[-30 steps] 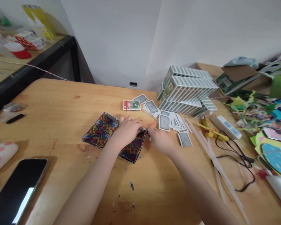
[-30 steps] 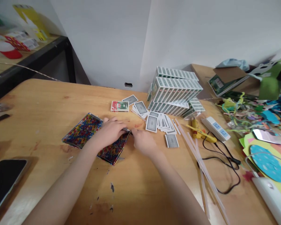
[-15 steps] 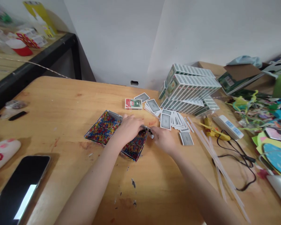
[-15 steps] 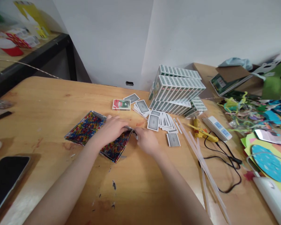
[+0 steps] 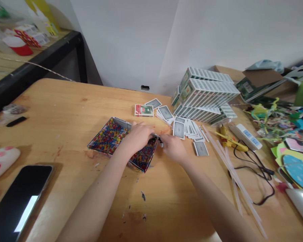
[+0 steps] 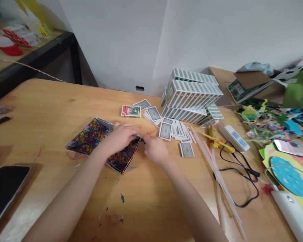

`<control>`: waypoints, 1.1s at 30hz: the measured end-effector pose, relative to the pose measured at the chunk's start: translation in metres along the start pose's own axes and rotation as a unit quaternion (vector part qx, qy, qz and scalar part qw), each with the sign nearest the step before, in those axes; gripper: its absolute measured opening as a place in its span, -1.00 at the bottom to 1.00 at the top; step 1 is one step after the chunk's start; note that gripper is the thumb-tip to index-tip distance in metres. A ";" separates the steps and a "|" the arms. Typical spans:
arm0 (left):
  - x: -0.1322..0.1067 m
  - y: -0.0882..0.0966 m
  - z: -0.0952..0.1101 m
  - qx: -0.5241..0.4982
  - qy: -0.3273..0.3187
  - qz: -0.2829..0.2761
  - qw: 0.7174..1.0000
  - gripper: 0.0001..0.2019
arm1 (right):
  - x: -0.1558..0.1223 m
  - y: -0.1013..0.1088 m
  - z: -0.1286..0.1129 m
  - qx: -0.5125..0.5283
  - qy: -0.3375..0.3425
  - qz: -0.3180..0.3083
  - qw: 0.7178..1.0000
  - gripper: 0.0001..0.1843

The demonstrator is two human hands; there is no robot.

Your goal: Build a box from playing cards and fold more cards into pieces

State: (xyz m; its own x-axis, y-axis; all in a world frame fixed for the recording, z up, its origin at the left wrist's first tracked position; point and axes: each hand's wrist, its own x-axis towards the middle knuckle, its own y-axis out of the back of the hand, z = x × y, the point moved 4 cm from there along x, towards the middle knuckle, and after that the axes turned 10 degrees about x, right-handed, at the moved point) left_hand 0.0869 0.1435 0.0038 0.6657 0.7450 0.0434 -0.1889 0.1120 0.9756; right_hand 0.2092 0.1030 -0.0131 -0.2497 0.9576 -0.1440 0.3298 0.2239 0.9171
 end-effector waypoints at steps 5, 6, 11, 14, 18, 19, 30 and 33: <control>-0.001 0.003 -0.003 0.027 0.001 0.008 1.000 -0.81 | 0.006 -0.003 -0.003 -0.017 0.000 -0.004 1.000 -0.78; -0.001 0.003 -0.004 0.031 0.002 0.008 0.999 -0.81 | 0.007 -0.003 -0.004 -0.019 0.002 -0.003 1.000 -0.78; -0.002 0.004 -0.005 0.037 0.010 0.003 0.999 -0.80 | 0.010 -0.004 -0.007 0.024 0.007 0.010 1.000 -0.79; -0.004 0.006 -0.006 0.025 0.007 -0.006 1.000 -0.80 | 0.006 -0.003 -0.008 0.119 0.004 0.028 0.992 -0.78; -0.010 0.020 -0.008 0.003 0.000 0.003 1.000 -0.75 | -0.008 0.006 -0.001 0.339 0.018 0.065 0.938 -0.75; -0.011 0.027 -0.008 -0.002 0.001 0.029 1.000 -0.74 | -0.011 0.010 0.002 0.404 0.025 0.063 0.912 -0.70; -0.041 0.078 0.018 -0.028 -0.116 0.442 0.889 -0.72 | -0.046 0.063 -0.018 0.708 0.047 0.044 0.704 -0.55; -0.038 0.070 0.023 -0.032 -0.145 0.435 0.888 -0.73 | -0.049 0.064 -0.025 0.727 -0.009 0.042 0.685 -0.72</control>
State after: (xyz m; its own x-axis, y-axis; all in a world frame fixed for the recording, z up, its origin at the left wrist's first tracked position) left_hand 0.0648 0.1078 0.0756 0.4042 0.3685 0.8372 -0.7569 -0.3792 0.5323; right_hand 0.2196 0.0661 0.0615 -0.1668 0.9775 -0.1292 0.9037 0.0992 -0.4166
